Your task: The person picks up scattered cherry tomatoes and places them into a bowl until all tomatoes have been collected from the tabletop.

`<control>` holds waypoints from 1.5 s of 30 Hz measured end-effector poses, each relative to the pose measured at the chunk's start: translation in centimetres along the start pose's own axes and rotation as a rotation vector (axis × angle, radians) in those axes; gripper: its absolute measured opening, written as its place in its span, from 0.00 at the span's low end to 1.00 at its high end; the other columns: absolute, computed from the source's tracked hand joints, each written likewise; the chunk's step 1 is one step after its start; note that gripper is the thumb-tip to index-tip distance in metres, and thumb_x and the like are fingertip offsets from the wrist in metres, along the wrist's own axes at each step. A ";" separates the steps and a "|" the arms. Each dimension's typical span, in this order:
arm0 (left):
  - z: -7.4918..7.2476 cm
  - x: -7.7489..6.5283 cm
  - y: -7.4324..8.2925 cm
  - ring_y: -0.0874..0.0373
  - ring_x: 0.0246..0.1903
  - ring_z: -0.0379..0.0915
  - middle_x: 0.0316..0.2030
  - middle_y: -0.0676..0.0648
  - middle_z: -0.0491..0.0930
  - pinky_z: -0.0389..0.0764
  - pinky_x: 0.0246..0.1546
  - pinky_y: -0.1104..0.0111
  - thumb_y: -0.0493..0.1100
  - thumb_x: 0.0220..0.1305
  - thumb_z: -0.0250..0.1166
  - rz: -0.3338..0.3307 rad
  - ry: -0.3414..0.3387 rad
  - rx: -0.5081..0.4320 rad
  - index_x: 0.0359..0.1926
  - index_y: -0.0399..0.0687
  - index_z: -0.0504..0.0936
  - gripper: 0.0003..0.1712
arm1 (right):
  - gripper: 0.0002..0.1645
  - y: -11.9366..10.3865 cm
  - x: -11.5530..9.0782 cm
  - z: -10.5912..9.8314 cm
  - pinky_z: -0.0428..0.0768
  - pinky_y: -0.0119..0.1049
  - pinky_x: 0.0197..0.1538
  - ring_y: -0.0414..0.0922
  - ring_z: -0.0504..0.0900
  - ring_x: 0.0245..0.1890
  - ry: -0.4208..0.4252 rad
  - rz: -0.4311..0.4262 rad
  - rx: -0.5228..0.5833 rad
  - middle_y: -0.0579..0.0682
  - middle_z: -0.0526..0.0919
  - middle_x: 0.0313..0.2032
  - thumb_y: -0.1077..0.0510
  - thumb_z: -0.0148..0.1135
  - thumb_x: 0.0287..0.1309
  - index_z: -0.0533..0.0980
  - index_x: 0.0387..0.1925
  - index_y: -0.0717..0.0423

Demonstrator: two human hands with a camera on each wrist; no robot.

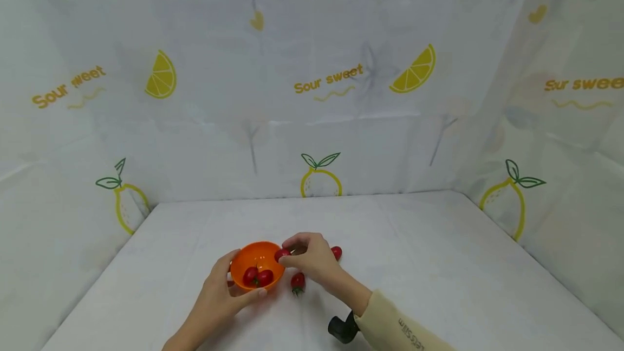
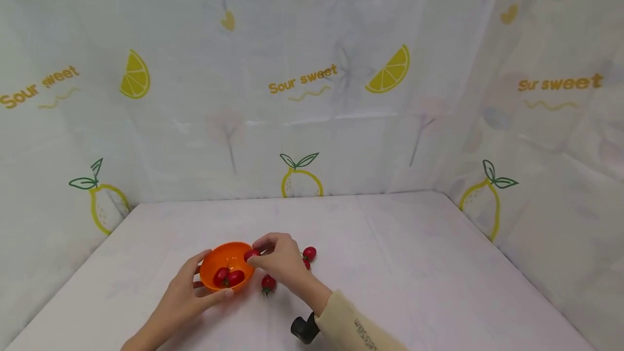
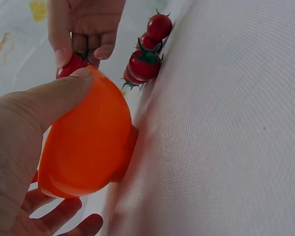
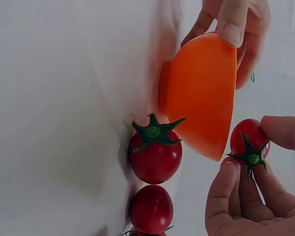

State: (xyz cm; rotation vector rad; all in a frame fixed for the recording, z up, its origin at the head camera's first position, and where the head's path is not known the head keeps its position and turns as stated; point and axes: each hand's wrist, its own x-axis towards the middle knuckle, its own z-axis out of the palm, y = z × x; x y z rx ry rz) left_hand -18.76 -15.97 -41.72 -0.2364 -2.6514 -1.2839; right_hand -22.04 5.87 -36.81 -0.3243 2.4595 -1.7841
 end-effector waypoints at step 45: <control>0.0 -0.3 0.5 0.48 0.57 0.67 0.64 0.41 0.66 0.79 0.51 0.55 0.61 0.43 0.79 -0.019 -0.004 -0.005 0.70 0.38 0.60 0.60 | 0.13 2.6 -3.5 -6.1 0.80 0.41 0.41 0.46 0.80 0.39 0.254 0.083 -0.080 0.47 0.83 0.35 0.60 0.74 0.52 0.83 0.41 0.59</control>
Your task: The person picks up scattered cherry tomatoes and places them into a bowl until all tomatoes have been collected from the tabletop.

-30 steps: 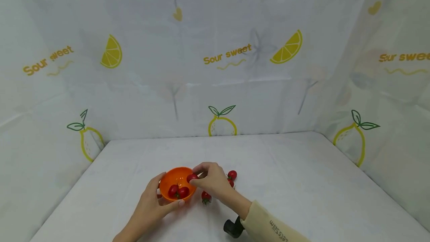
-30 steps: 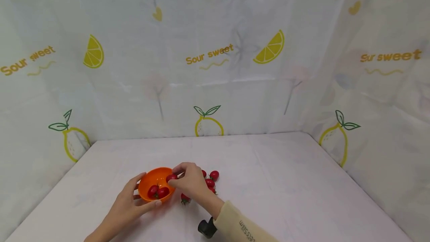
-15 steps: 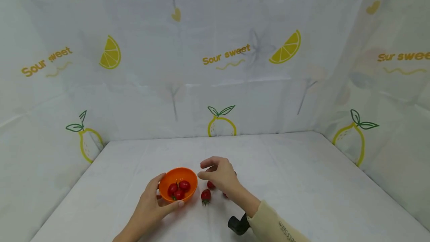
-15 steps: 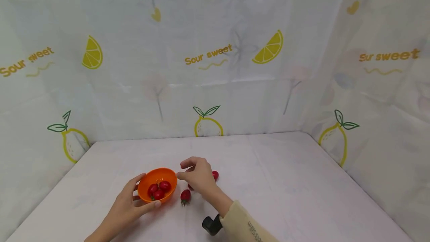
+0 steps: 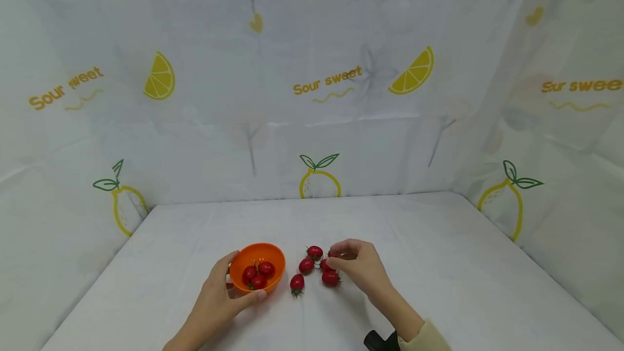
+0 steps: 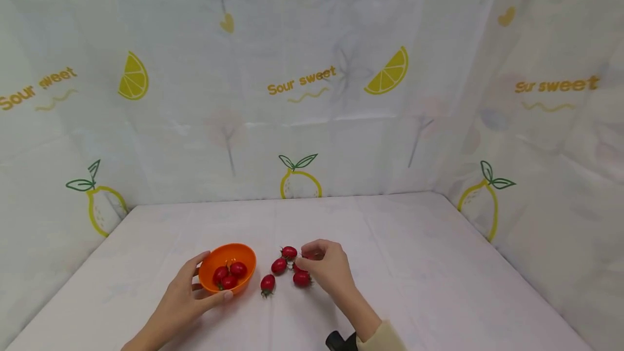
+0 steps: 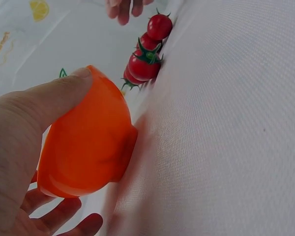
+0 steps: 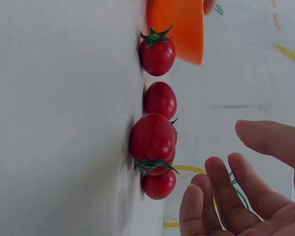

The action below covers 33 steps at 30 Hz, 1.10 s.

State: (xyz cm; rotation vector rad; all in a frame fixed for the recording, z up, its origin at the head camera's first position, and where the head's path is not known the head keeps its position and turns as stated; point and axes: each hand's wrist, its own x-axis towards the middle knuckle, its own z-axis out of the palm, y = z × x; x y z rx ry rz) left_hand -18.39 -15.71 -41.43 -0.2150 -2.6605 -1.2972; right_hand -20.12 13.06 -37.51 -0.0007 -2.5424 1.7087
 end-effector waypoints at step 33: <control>0.0 0.0 -0.5 0.49 0.56 0.68 0.63 0.42 0.67 0.79 0.51 0.56 0.60 0.42 0.81 0.032 0.014 -0.027 0.69 0.38 0.60 0.60 | 0.12 2.1 -0.6 -0.2 0.77 0.46 0.46 0.48 0.76 0.43 -0.014 0.068 -0.082 0.47 0.83 0.38 0.61 0.76 0.48 0.84 0.37 0.56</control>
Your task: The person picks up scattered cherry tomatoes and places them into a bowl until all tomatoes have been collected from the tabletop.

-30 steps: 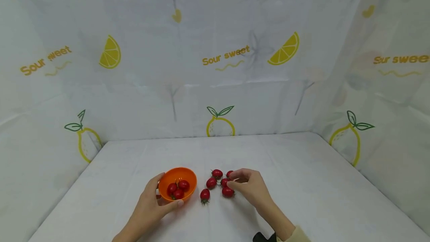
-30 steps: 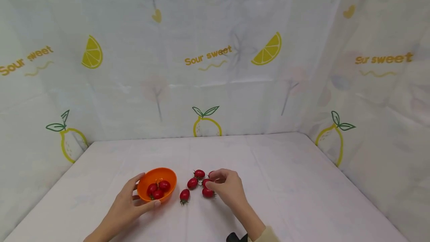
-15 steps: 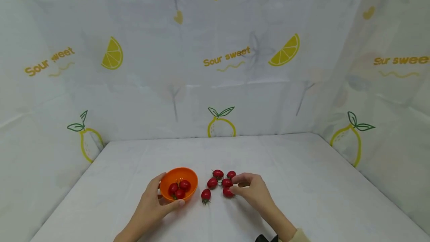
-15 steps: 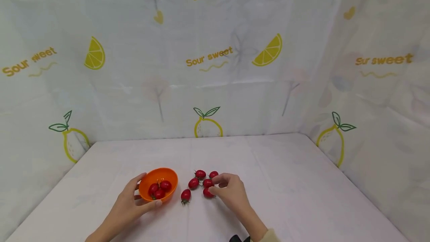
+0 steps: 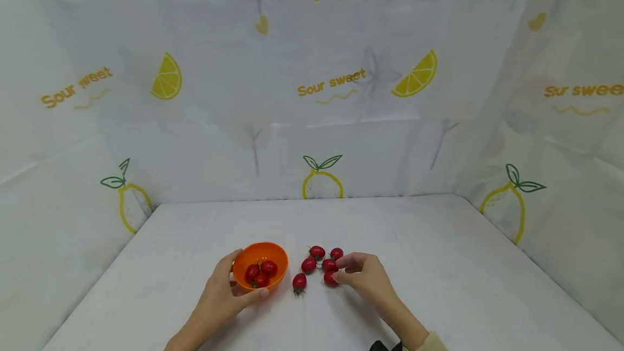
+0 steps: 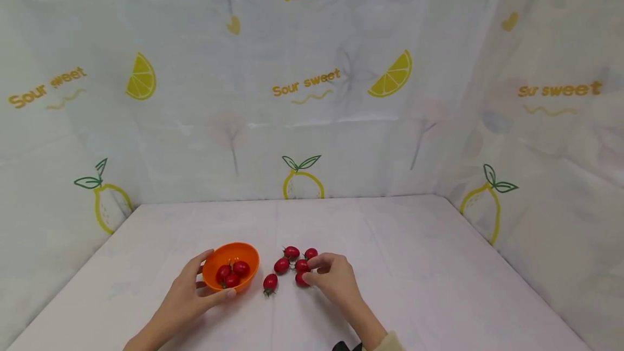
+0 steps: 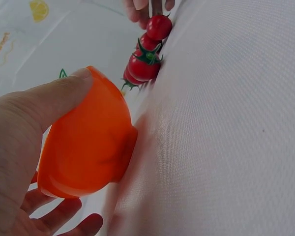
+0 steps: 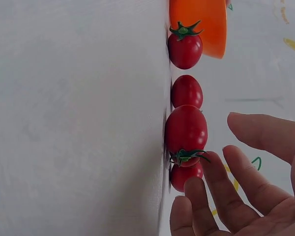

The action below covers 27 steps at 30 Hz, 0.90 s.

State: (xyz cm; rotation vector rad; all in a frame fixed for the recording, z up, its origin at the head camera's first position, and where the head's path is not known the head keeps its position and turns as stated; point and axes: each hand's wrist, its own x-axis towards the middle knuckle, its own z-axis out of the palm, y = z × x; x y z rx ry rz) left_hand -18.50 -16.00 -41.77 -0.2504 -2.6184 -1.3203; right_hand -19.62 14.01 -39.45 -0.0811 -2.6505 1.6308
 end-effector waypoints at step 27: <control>0.2 0.1 0.0 0.49 0.57 0.68 0.63 0.43 0.67 0.79 0.51 0.55 0.61 0.42 0.80 -0.011 0.001 0.034 0.69 0.39 0.61 0.60 | 0.15 0.6 0.2 0.5 0.79 0.39 0.39 0.46 0.78 0.35 -0.086 -0.013 0.044 0.48 0.83 0.36 0.64 0.77 0.46 0.83 0.38 0.60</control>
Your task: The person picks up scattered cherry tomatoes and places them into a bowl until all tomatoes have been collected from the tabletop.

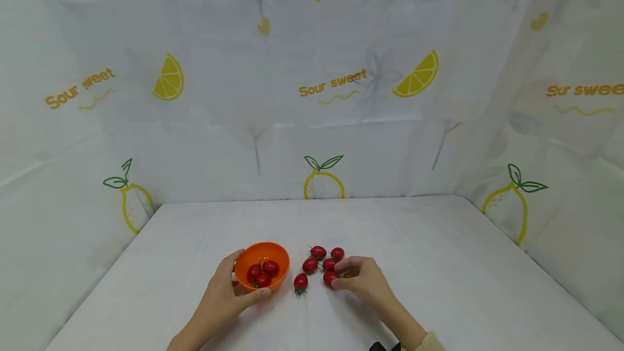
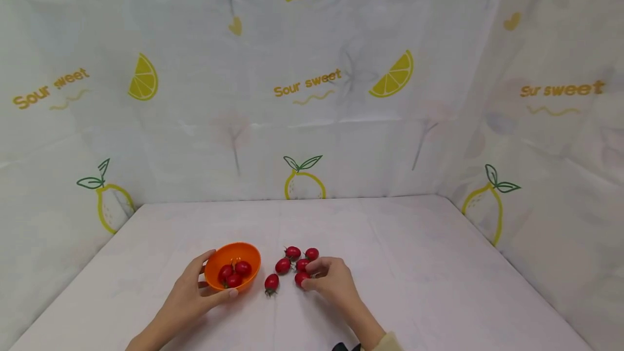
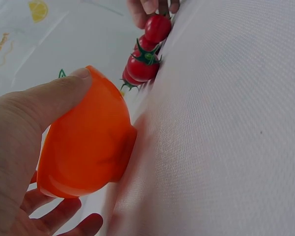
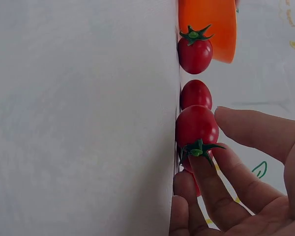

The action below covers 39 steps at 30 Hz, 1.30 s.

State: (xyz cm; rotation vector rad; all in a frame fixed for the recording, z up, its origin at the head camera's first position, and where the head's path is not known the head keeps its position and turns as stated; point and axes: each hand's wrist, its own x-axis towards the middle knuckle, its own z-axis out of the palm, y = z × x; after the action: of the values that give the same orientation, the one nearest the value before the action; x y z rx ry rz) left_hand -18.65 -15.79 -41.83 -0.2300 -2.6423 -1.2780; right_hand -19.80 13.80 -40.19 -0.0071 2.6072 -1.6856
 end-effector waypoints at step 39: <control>0.1 -0.1 -0.1 0.48 0.56 0.68 0.62 0.42 0.68 0.79 0.51 0.55 0.60 0.42 0.81 0.012 0.013 -0.016 0.69 0.38 0.62 0.59 | 0.17 -0.6 0.9 1.7 0.78 0.38 0.35 0.44 0.78 0.32 -0.044 -0.054 -0.069 0.45 0.81 0.30 0.64 0.79 0.40 0.83 0.36 0.57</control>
State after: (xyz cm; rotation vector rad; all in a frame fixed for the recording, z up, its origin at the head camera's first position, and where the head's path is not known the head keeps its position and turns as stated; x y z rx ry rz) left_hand -18.59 -15.75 -42.04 -0.2385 -2.6169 -1.2935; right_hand -20.67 11.97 -40.35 -0.1166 2.6542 -1.5913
